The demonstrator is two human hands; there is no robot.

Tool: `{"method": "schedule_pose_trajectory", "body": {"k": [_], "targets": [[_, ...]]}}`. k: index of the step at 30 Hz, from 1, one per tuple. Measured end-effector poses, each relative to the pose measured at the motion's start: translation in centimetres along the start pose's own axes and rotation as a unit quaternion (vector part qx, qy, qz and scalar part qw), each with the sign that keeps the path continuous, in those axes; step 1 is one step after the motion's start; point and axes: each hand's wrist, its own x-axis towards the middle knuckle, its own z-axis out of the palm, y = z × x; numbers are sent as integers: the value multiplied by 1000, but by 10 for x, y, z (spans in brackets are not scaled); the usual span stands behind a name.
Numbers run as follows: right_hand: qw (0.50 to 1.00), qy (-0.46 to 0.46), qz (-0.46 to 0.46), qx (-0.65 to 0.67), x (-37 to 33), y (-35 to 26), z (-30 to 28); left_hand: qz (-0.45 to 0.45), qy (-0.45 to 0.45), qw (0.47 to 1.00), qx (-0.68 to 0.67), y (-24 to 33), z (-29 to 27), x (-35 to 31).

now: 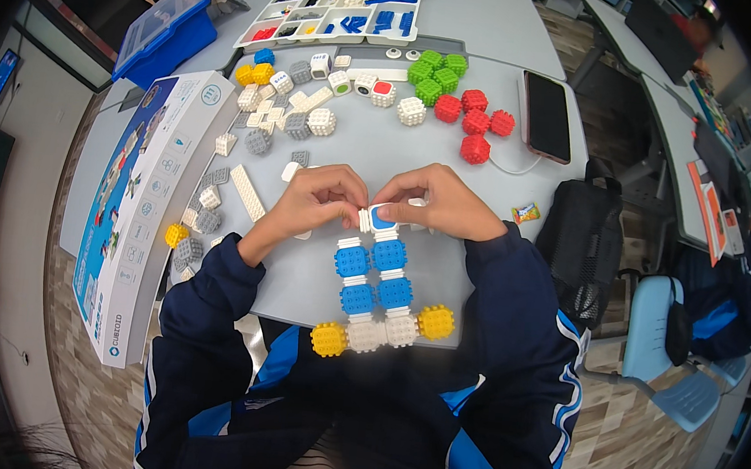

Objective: The person assembles a small vehicle-like structure using interlocking plastic building blocks. They connect blue, white, and yellow pieces, attach wheels, and repeatedly adjust and reconfigure the assembly on a table.

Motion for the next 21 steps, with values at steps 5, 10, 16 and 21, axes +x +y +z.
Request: {"method": "schedule_pose_trajectory", "body": {"k": [5,10,16,21], "targets": [[1000,-4,-10,-19,-1,0,0,61,14,996,62,1,4,-1],[999,-3,-30,-27,1,2,3,110,26,979,171,0,5,-4],[999,-3,-22,-30,1,4,8,95,42,973,205,-3,9,-10],[999,-8,-18,-27,1,6,8,104,50,968,223,-5,12,-12]]}}
